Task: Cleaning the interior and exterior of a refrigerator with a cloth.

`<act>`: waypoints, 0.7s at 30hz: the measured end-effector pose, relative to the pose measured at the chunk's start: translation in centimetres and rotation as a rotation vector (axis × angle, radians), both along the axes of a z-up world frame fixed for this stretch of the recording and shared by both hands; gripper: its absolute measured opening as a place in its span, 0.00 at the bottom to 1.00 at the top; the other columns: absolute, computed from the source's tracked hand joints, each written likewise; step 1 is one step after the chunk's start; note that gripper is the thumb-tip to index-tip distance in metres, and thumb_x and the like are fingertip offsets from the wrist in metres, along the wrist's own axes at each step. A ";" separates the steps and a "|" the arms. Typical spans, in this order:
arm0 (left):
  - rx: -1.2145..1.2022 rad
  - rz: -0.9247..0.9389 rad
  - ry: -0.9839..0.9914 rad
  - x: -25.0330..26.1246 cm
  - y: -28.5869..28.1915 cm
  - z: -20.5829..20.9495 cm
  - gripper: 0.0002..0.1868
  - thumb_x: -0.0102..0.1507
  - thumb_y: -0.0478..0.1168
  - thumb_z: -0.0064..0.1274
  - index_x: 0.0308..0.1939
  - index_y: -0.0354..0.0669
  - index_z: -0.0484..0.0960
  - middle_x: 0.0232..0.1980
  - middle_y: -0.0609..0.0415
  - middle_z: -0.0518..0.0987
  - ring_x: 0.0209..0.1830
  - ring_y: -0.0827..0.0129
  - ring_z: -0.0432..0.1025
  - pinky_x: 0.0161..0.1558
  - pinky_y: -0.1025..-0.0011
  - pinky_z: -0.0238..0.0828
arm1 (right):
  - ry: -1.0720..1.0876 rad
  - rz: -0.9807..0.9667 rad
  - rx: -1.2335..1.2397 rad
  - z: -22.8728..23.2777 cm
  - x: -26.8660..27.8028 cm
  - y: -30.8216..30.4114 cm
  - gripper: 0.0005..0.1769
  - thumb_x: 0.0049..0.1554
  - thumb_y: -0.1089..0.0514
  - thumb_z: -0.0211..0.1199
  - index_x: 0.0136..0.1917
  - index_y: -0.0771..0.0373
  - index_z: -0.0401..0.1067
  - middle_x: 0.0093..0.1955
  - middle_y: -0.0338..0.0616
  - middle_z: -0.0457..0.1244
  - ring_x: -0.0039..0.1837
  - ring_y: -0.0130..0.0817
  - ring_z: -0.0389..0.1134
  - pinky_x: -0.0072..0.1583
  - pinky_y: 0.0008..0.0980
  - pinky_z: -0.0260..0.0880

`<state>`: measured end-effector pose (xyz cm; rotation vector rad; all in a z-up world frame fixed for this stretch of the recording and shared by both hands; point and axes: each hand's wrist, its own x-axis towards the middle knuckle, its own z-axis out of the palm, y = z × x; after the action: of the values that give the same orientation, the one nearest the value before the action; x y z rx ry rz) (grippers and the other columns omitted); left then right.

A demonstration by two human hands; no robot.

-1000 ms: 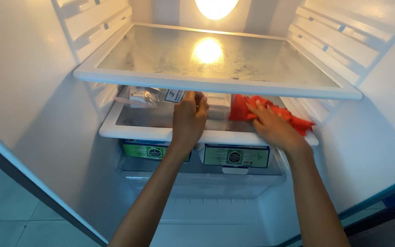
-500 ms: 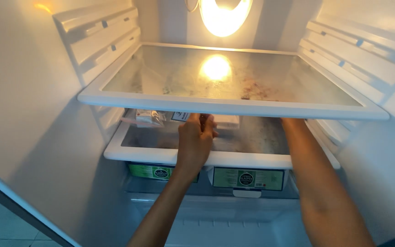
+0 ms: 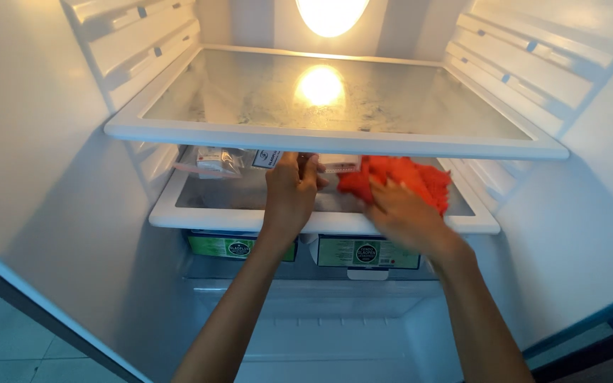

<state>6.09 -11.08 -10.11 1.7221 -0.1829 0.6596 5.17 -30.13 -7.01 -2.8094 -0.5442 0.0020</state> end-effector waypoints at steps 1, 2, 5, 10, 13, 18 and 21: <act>0.000 -0.001 -0.004 0.7 0.3 -0.6 0.09 0.70 0.37 0.44 0.45 0.33 0.76 0.37 0.49 0.82 0.33 0.69 0.82 0.33 0.72 0.82 | -0.004 -0.001 0.000 -0.6 -0.8 -0.3 0.37 0.62 0.34 0.37 0.82 0.41 0.50 0.80 0.45 0.52 0.84 0.42 0.45 0.80 0.47 0.44; 0.022 -0.014 0.003 1.4 0.5 -1.1 0.09 0.70 0.37 0.43 0.45 0.34 0.76 0.38 0.49 0.83 0.33 0.70 0.82 0.34 0.72 0.81 | -0.003 0.012 -0.027 -1.2 -1.6 -0.6 0.39 0.62 0.34 0.38 0.83 0.42 0.47 0.82 0.42 0.46 0.84 0.44 0.39 0.79 0.50 0.38; 0.017 -0.025 -0.028 1.5 0.5 -1.0 0.09 0.70 0.36 0.43 0.45 0.34 0.76 0.38 0.49 0.83 0.34 0.70 0.83 0.35 0.72 0.81 | -0.067 0.118 -0.017 -3.2 -0.9 -1.8 0.40 0.62 0.34 0.38 0.83 0.46 0.45 0.84 0.41 0.42 0.84 0.45 0.35 0.79 0.51 0.33; 0.079 0.056 -0.136 0.9 0.0 -1.0 0.10 0.70 0.36 0.45 0.45 0.32 0.79 0.38 0.47 0.84 0.35 0.66 0.82 0.38 0.70 0.80 | -0.190 0.359 -0.027 -3.5 4.1 -0.9 0.35 0.65 0.38 0.37 0.81 0.52 0.48 0.86 0.45 0.40 0.84 0.45 0.39 0.79 0.51 0.35; 0.098 0.100 0.018 0.3 -0.1 -0.2 0.10 0.71 0.37 0.44 0.44 0.33 0.78 0.38 0.48 0.85 0.32 0.66 0.81 0.35 0.68 0.79 | 0.019 0.153 -0.172 -1.3 6.2 1.2 0.32 0.65 0.38 0.41 0.80 0.45 0.53 0.86 0.42 0.38 0.85 0.48 0.34 0.80 0.51 0.34; 0.005 -0.005 -0.061 0.8 0.3 -1.0 0.07 0.69 0.32 0.43 0.47 0.33 0.75 0.39 0.47 0.83 0.34 0.70 0.82 0.39 0.71 0.82 | 0.013 0.136 0.039 1.9 7.7 3.1 0.33 0.62 0.41 0.49 0.79 0.43 0.58 0.81 0.46 0.45 0.82 0.48 0.39 0.76 0.55 0.40; 0.010 -0.038 -0.065 0.5 0.3 -0.8 0.06 0.70 0.32 0.41 0.46 0.33 0.75 0.40 0.47 0.82 0.35 0.69 0.82 0.40 0.71 0.80 | -0.145 -0.058 -0.159 0.7 13.3 2.0 0.28 0.65 0.49 0.46 0.76 0.56 0.64 0.77 0.56 0.59 0.77 0.52 0.60 0.77 0.50 0.56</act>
<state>6.63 -10.81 -10.90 1.7035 -0.2636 0.6881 18.52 -28.15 -6.29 -2.9963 -0.5160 -0.1788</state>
